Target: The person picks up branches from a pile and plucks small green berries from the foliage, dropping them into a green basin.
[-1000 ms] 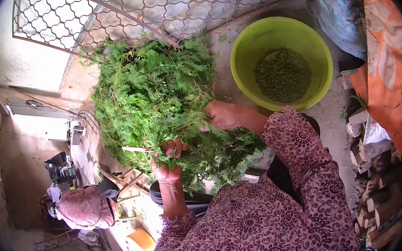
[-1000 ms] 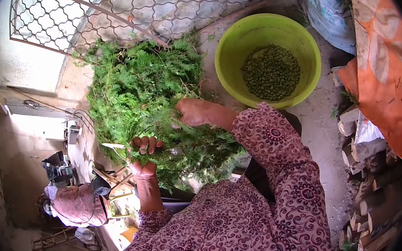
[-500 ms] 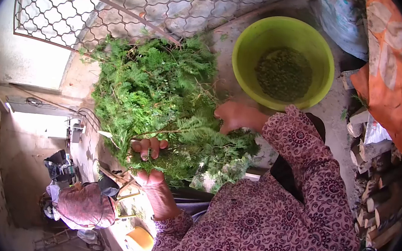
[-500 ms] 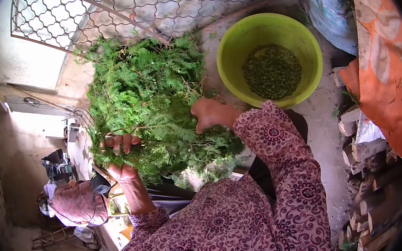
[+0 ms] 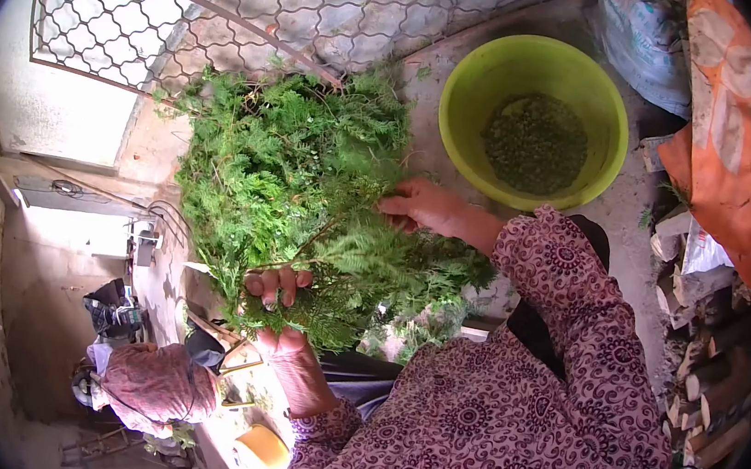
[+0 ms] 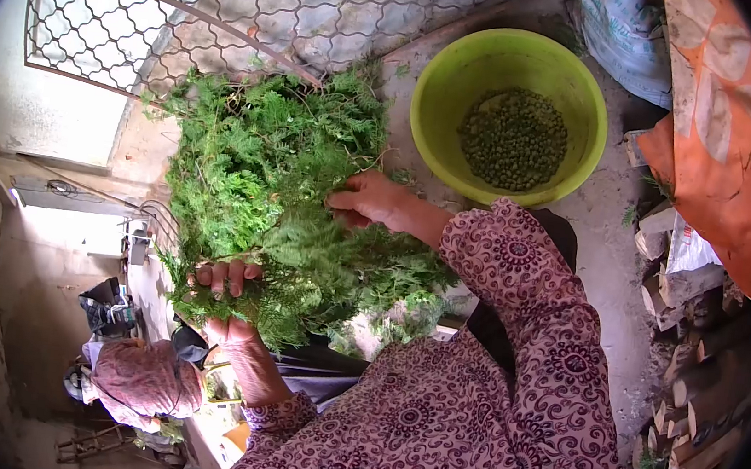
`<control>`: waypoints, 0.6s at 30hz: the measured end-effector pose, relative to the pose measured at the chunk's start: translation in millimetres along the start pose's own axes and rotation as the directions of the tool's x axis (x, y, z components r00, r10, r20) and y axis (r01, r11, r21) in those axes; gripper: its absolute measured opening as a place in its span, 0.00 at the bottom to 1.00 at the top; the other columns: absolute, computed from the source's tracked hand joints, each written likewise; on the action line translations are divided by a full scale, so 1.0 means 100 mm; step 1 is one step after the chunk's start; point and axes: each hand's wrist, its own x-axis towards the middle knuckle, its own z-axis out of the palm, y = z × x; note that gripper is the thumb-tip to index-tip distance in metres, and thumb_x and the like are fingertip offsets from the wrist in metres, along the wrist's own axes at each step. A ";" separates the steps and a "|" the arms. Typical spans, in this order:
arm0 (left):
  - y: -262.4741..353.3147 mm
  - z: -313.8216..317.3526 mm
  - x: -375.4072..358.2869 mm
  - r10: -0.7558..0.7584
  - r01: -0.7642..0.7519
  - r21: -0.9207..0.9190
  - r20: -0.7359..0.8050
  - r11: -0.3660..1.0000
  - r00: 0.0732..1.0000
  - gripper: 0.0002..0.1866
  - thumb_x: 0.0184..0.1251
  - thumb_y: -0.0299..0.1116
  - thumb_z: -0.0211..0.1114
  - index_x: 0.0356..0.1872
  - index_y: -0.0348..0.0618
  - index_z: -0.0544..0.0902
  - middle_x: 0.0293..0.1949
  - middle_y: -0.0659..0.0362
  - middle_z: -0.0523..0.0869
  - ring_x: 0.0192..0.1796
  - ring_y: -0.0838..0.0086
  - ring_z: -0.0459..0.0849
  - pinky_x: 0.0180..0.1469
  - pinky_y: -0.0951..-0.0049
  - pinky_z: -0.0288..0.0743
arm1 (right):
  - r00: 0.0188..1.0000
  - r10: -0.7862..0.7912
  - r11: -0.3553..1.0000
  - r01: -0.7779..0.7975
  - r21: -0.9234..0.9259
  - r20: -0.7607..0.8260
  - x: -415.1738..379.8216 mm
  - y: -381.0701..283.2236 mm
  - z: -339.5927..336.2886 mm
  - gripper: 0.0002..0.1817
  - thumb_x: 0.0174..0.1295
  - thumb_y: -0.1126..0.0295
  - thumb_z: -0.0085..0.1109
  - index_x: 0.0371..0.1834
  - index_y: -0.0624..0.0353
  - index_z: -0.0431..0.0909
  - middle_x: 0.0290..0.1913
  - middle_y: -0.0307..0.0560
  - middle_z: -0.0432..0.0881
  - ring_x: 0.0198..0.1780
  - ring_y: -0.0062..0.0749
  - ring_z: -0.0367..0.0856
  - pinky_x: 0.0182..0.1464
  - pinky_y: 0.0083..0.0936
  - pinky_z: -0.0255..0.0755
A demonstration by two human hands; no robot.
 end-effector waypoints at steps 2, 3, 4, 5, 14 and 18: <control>-0.03 0.02 -0.02 -0.014 0.014 -0.001 -0.064 1.000 0.998 0.10 0.60 0.41 0.57 0.28 0.47 0.75 0.19 0.66 0.69 0.25 0.74 0.65 0.42 0.66 0.59 | 0.999 -0.042 0.995 0.039 -0.087 -0.034 -0.04 -0.07 0.00 0.18 0.56 0.60 0.58 0.39 0.66 0.74 0.31 0.48 0.79 0.32 0.26 0.78 0.30 0.21 0.72; -0.04 0.02 -0.01 -0.017 0.017 -0.001 -0.064 1.000 0.998 0.10 0.60 0.41 0.57 0.28 0.47 0.75 0.19 0.66 0.69 0.25 0.74 0.65 0.42 0.66 0.59 | 0.994 -0.086 0.982 0.074 -0.176 -0.064 -0.06 -0.10 0.00 0.18 0.54 0.60 0.60 0.37 0.65 0.75 0.31 0.50 0.79 0.32 0.31 0.79 0.31 0.25 0.72; -0.05 0.02 -0.02 -0.010 0.010 -0.001 -0.072 1.000 0.997 0.10 0.59 0.42 0.58 0.28 0.47 0.75 0.19 0.66 0.69 0.25 0.74 0.65 0.42 0.66 0.59 | 0.994 -0.085 0.982 0.072 -0.173 -0.067 -0.08 -0.08 0.00 0.18 0.54 0.60 0.60 0.37 0.65 0.75 0.31 0.50 0.79 0.32 0.31 0.79 0.31 0.25 0.72; -0.06 0.02 -0.02 -0.002 0.002 0.000 -0.081 1.000 0.997 0.11 0.59 0.43 0.58 0.29 0.47 0.75 0.20 0.66 0.69 0.26 0.74 0.65 0.42 0.66 0.59 | 0.978 -0.202 0.762 0.130 -0.634 -0.043 -0.09 -0.05 0.01 0.20 0.51 0.58 0.61 0.38 0.65 0.75 0.31 0.51 0.79 0.32 0.37 0.78 0.33 0.29 0.72; 0.01 -0.06 0.01 -0.011 0.013 -0.025 0.052 1.000 0.999 0.11 0.55 0.40 0.63 0.33 0.47 0.73 0.22 0.66 0.69 0.28 0.75 0.64 0.43 0.69 0.57 | 0.973 0.115 0.287 0.162 -0.944 0.201 -0.15 0.06 0.11 0.31 0.42 0.53 0.61 0.46 0.64 0.73 0.37 0.60 0.78 0.40 0.50 0.77 0.43 0.36 0.70; 0.11 -0.33 0.03 -0.103 0.097 -0.107 -0.045 0.989 0.994 0.10 0.55 0.39 0.63 0.32 0.46 0.76 0.20 0.65 0.69 0.28 0.74 0.65 0.45 0.63 0.62 | 0.975 0.158 0.215 0.120 -0.969 0.156 -0.08 0.14 0.11 0.32 0.40 0.54 0.60 0.48 0.66 0.73 0.41 0.60 0.77 0.45 0.50 0.76 0.47 0.36 0.70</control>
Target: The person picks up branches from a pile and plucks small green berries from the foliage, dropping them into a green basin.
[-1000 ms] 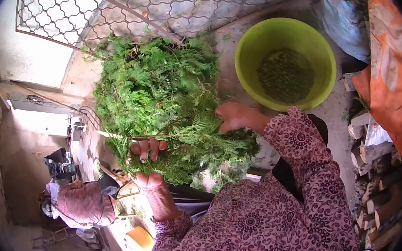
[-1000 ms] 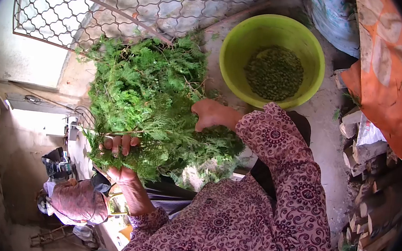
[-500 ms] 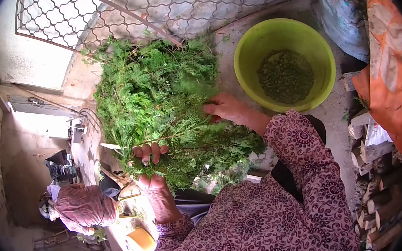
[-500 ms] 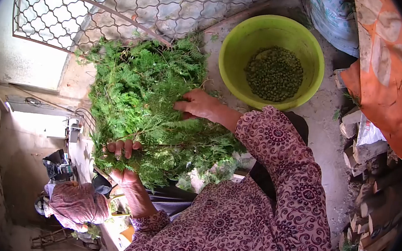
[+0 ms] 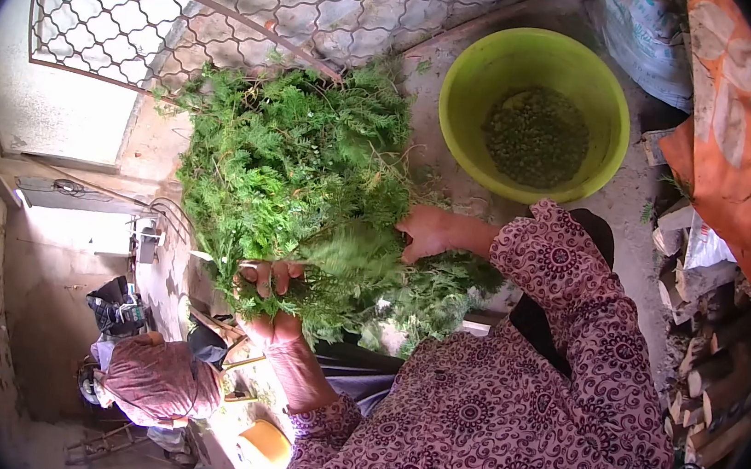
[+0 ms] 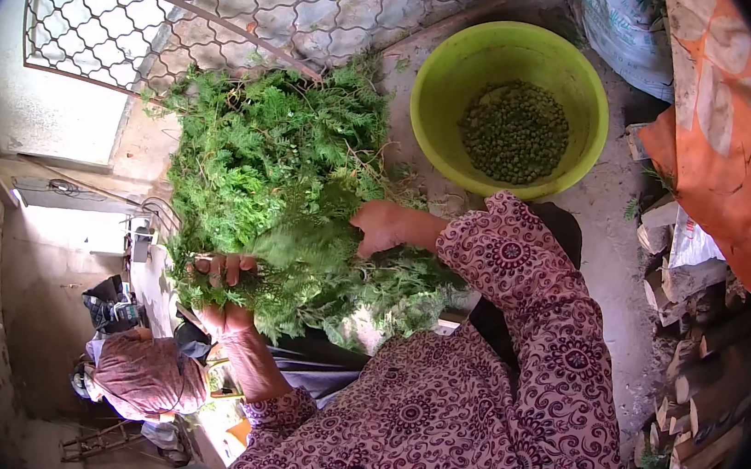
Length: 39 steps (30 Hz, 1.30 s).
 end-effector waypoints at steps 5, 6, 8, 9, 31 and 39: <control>-0.07 -0.16 -0.13 0.165 0.008 0.306 -0.533 0.952 0.830 0.16 0.51 0.41 0.66 0.39 0.44 0.78 0.33 0.61 0.81 0.41 0.67 0.75 0.46 0.60 0.69 | 0.996 -0.001 0.985 0.016 0.169 -0.085 0.02 0.01 0.09 0.32 0.39 0.51 0.60 0.41 0.68 0.75 0.40 0.62 0.77 0.44 0.51 0.76 0.45 0.37 0.70; -0.10 -0.18 -0.10 0.156 0.035 0.314 -0.560 0.949 0.814 0.12 0.52 0.36 0.66 0.36 0.43 0.80 0.31 0.61 0.81 0.35 0.69 0.77 0.43 0.64 0.72 | 0.997 -0.001 0.973 0.018 0.229 -0.072 0.02 0.02 0.10 0.31 0.39 0.48 0.59 0.38 0.68 0.76 0.37 0.64 0.78 0.42 0.53 0.76 0.44 0.38 0.70; -0.16 -0.13 -0.15 0.141 0.120 0.541 -0.415 0.832 0.899 0.06 0.54 0.31 0.64 0.31 0.42 0.81 0.28 0.61 0.82 0.30 0.71 0.78 0.38 0.69 0.73 | 0.998 0.030 0.970 -0.017 0.242 -0.051 0.03 0.01 0.10 0.32 0.38 0.48 0.60 0.37 0.68 0.76 0.36 0.64 0.78 0.42 0.53 0.76 0.44 0.38 0.70; -0.19 -0.10 -0.17 0.138 0.122 0.540 -0.416 0.833 0.899 0.06 0.54 0.31 0.64 0.31 0.42 0.81 0.28 0.61 0.82 0.30 0.71 0.78 0.38 0.69 0.73 | 0.998 0.056 0.967 -0.047 0.251 -0.029 0.03 0.01 0.10 0.33 0.38 0.47 0.60 0.36 0.69 0.76 0.36 0.63 0.78 0.42 0.52 0.76 0.44 0.38 0.69; -1.16 -0.17 -0.28 -0.303 -0.048 0.998 0.061 0.050 0.951 0.40 0.48 0.20 0.61 0.65 0.42 0.54 0.57 0.50 0.68 0.57 0.65 0.70 0.56 0.70 0.66 | 0.978 -0.209 0.805 0.160 0.571 0.020 0.05 -0.06 0.29 0.17 0.45 0.64 0.60 0.38 0.61 0.79 0.33 0.44 0.81 0.37 0.27 0.76 0.42 0.22 0.68; -1.05 -0.34 -0.28 -0.367 0.500 0.698 -0.349 0.513 0.862 0.12 0.55 0.22 0.60 0.43 0.40 0.78 0.37 0.63 0.81 0.39 0.81 0.76 0.41 0.82 0.70 | 0.944 0.208 0.768 0.003 0.640 -0.255 -0.02 0.13 -0.14 0.18 0.52 0.55 0.60 0.32 0.61 0.79 0.29 0.45 0.80 0.30 0.28 0.76 0.33 0.25 0.70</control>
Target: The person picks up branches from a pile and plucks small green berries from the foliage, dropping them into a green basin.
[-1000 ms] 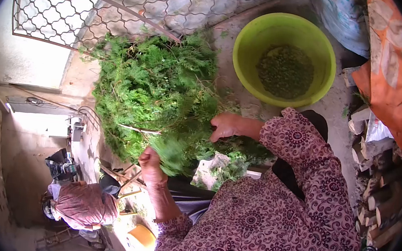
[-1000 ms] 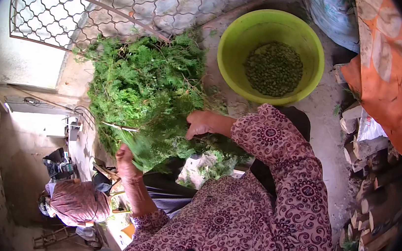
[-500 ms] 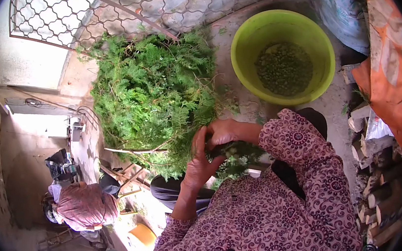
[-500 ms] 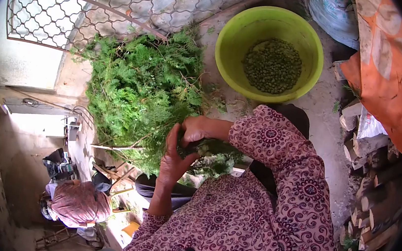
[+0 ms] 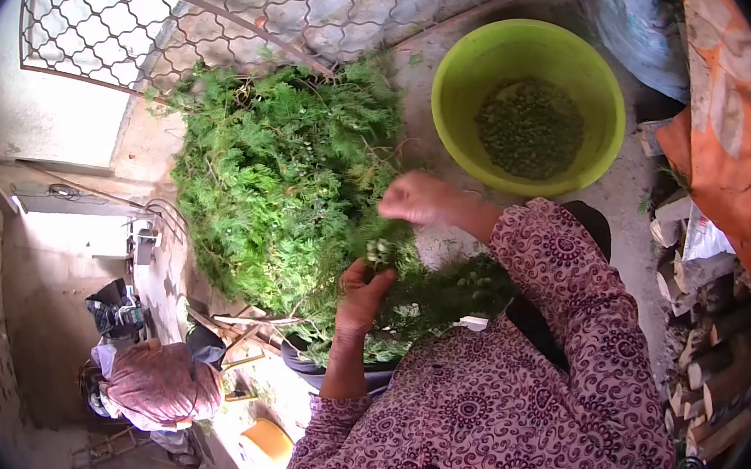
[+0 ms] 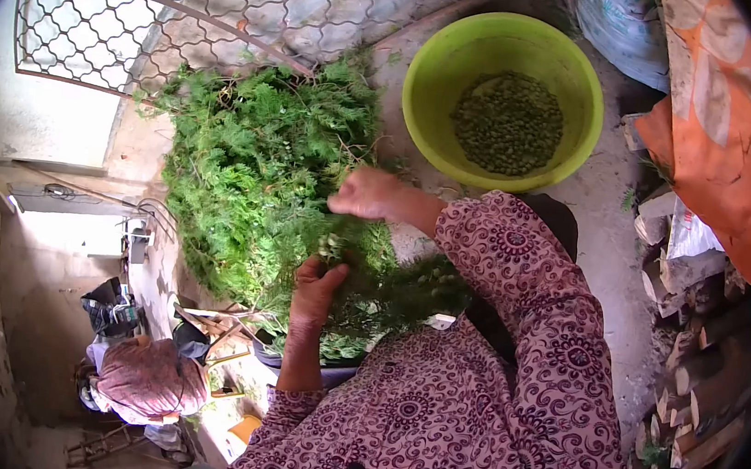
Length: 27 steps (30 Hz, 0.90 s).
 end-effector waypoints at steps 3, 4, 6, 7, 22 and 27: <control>-0.13 -0.06 0.01 -0.051 0.027 -0.203 -0.116 0.979 0.992 0.12 0.55 0.23 0.61 0.42 0.40 0.78 0.38 0.62 0.82 0.37 0.80 0.77 0.41 0.80 0.71 | 0.887 -0.237 0.963 0.267 0.023 -0.396 0.07 -0.04 -0.10 0.18 0.51 0.57 0.62 0.33 0.63 0.78 0.32 0.45 0.80 0.31 0.28 0.76 0.35 0.25 0.70; -0.16 -0.08 0.02 -0.050 0.025 -0.202 -0.117 0.979 0.992 0.12 0.55 0.23 0.61 0.42 0.40 0.78 0.38 0.62 0.82 0.37 0.80 0.77 0.41 0.80 0.71 | 0.886 -0.278 0.946 0.319 0.053 -0.370 0.00 -0.10 -0.13 0.18 0.50 0.59 0.64 0.35 0.65 0.77 0.33 0.44 0.79 0.34 0.27 0.76 0.37 0.25 0.71; -0.19 -0.10 0.04 -0.054 0.029 -0.214 -0.114 0.976 0.992 0.12 0.54 0.23 0.62 0.41 0.40 0.79 0.37 0.60 0.82 0.38 0.79 0.78 0.42 0.78 0.71 | 0.939 -0.284 0.949 0.304 0.085 -0.193 -0.06 -0.15 -0.07 0.18 0.49 0.59 0.64 0.35 0.64 0.77 0.32 0.43 0.79 0.33 0.26 0.76 0.36 0.25 0.71; -0.22 -0.12 0.07 -0.054 0.029 -0.214 -0.113 0.976 0.992 0.12 0.54 0.23 0.62 0.41 0.40 0.79 0.37 0.60 0.82 0.38 0.79 0.78 0.42 0.78 0.71 | 0.959 -0.284 0.952 0.283 0.114 -0.009 -0.09 -0.15 -0.03 0.19 0.49 0.59 0.65 0.35 0.64 0.77 0.30 0.43 0.79 0.32 0.26 0.76 0.35 0.25 0.71; -0.07 0.07 0.08 -0.078 -0.033 -0.383 -0.271 0.923 0.960 0.11 0.57 0.31 0.62 0.40 0.42 0.77 0.30 0.64 0.80 0.32 0.81 0.75 0.36 0.80 0.70 | 0.846 -0.526 0.813 0.472 -0.340 -0.083 -0.18 -0.05 0.30 0.10 0.44 0.68 0.60 0.24 0.62 0.72 0.19 0.51 0.75 0.22 0.41 0.75 0.26 0.31 0.69; 0.03 0.07 0.00 -0.077 -0.021 -0.513 -0.169 0.858 0.983 0.09 0.56 0.30 0.63 0.38 0.44 0.77 0.27 0.65 0.78 0.26 0.80 0.72 0.30 0.80 0.68 | 0.913 -0.405 0.912 0.407 -0.044 0.054 -0.16 -0.09 0.26 0.13 0.49 0.63 0.60 0.22 0.62 0.72 0.18 0.46 0.75 0.20 0.31 0.75 0.24 0.28 0.67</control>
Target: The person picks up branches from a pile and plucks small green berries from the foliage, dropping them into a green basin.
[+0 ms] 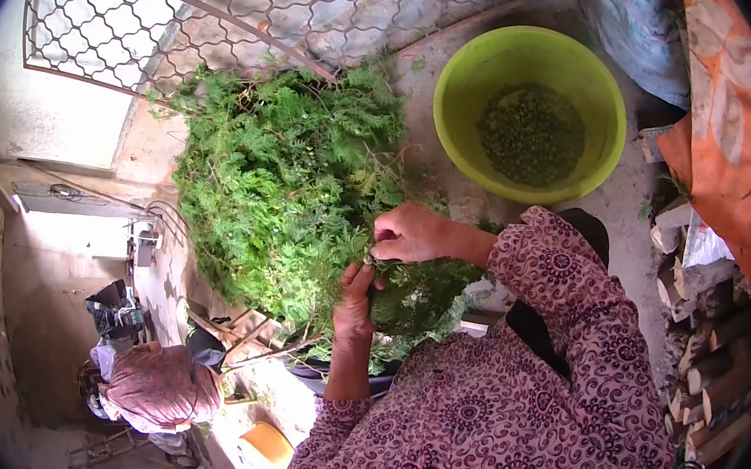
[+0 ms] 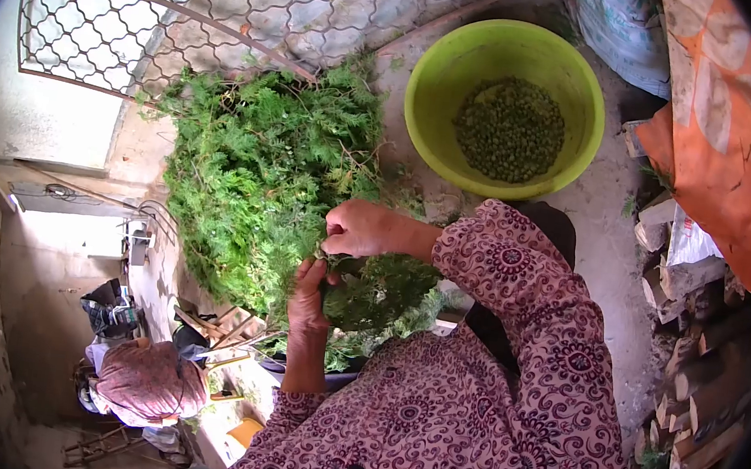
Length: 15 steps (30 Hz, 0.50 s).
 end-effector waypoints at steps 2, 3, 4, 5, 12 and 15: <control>0.04 0.01 -0.02 0.007 -0.005 -0.042 0.029 0.999 1.000 0.08 0.56 0.30 0.63 0.37 0.45 0.77 0.26 0.66 0.77 0.25 0.81 0.70 0.29 0.80 0.67 | 0.986 0.145 0.949 -0.161 0.270 0.079 -0.05 -0.10 -0.02 0.12 0.51 0.63 0.58 0.22 0.61 0.72 0.18 0.44 0.76 0.20 0.27 0.74 0.22 0.25 0.66; 0.06 0.00 -0.02 0.014 -0.009 -0.086 0.058 0.996 0.998 0.08 0.56 0.30 0.63 0.37 0.45 0.77 0.25 0.66 0.76 0.24 0.82 0.69 0.29 0.81 0.67 | 0.946 0.259 0.802 -0.323 0.503 0.194 -0.07 -0.15 -0.03 0.12 0.54 0.63 0.57 0.21 0.60 0.72 0.18 0.41 0.76 0.19 0.24 0.74 0.21 0.22 0.65; 0.06 0.00 -0.01 0.015 -0.010 -0.086 0.059 0.996 0.998 0.08 0.56 0.30 0.63 0.37 0.45 0.77 0.25 0.66 0.76 0.24 0.82 0.69 0.29 0.81 0.67 | 0.946 0.259 0.803 -0.323 0.502 0.194 -0.07 -0.14 0.01 0.12 0.54 0.63 0.57 0.21 0.60 0.72 0.18 0.41 0.76 0.19 0.24 0.74 0.21 0.22 0.65; 0.05 -0.01 0.00 0.044 -0.036 -0.104 0.083 0.994 0.996 0.08 0.56 0.30 0.63 0.37 0.45 0.77 0.25 0.66 0.76 0.23 0.82 0.68 0.28 0.81 0.66 | 0.920 0.306 0.637 -0.388 0.666 0.244 -0.06 -0.11 0.07 0.11 0.55 0.65 0.55 0.21 0.59 0.72 0.16 0.39 0.74 0.19 0.22 0.73 0.21 0.20 0.64; -0.03 -0.12 0.02 0.076 -0.053 -0.214 0.102 0.975 0.992 0.09 0.54 0.27 0.64 0.36 0.46 0.75 0.28 0.65 0.76 0.21 0.82 0.68 0.26 0.80 0.67 | 0.974 0.170 0.280 -0.196 0.940 0.152 0.04 -0.10 -0.21 0.03 0.56 0.74 0.50 0.28 0.61 0.69 0.23 0.41 0.73 0.21 0.20 0.71 0.21 0.17 0.64; -0.01 0.01 -0.01 0.042 -0.046 -0.150 -0.027 0.988 0.999 0.08 0.54 0.27 0.63 0.33 0.46 0.74 0.27 0.65 0.75 0.21 0.81 0.68 0.26 0.79 0.68 | 0.976 0.178 0.524 -0.204 0.827 0.128 0.00 -0.14 -0.18 0.11 0.54 0.71 0.55 0.36 0.64 0.67 0.27 0.44 0.74 0.24 0.21 0.72 0.22 0.18 0.65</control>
